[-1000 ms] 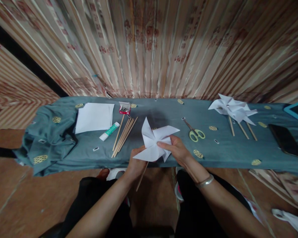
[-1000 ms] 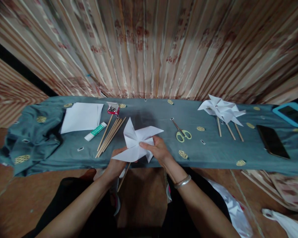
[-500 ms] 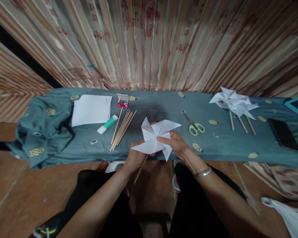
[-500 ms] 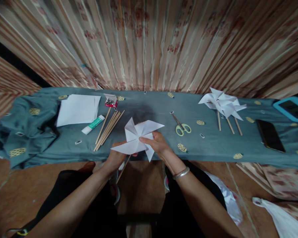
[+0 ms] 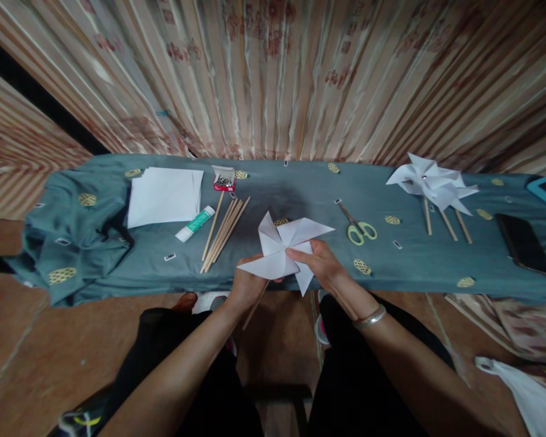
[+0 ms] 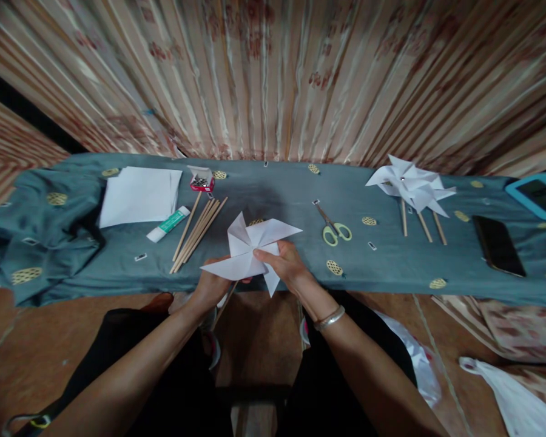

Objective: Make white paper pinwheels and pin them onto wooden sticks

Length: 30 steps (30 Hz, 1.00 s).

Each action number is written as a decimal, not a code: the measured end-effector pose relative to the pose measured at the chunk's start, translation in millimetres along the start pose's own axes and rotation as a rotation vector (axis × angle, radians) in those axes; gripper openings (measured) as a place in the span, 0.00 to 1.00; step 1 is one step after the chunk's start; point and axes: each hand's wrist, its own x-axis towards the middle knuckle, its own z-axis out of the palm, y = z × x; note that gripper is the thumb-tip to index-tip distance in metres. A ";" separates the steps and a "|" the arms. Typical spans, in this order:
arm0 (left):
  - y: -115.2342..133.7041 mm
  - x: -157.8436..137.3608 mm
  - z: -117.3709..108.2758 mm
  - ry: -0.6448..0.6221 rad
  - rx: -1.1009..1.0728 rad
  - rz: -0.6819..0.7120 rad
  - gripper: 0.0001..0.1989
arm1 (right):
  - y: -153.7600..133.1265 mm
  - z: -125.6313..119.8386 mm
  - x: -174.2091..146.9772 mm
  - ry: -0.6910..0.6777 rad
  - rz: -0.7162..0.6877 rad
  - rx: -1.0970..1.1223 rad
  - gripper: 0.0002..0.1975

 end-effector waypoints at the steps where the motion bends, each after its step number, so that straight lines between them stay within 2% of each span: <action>1: 0.7 -0.3 -0.2 0.001 0.005 -0.001 0.07 | 0.2 0.6 -0.5 0.003 0.000 -0.004 0.18; 10: 4.4 -2.1 -5.0 0.002 0.046 -0.005 0.06 | 2.1 3.9 -1.5 0.018 -0.025 -0.024 0.18; 14: 1.1 -2.5 -0.9 0.023 -0.114 -0.080 0.01 | -1.2 3.1 -1.2 -0.018 -0.032 -0.016 0.18; 21: -6.4 -12.5 9.6 0.046 -0.348 -0.183 0.12 | -11.0 -2.7 -4.5 -0.082 -0.027 0.026 0.21; 24: -7.9 -17.7 10.3 0.004 -0.371 -0.211 0.13 | -13.1 -4.8 -4.1 -0.074 -0.013 0.025 0.21; 30: -5.5 -24.1 11.4 0.002 -0.369 -0.208 0.08 | -17.4 -3.8 -3.1 -0.104 0.029 0.023 0.20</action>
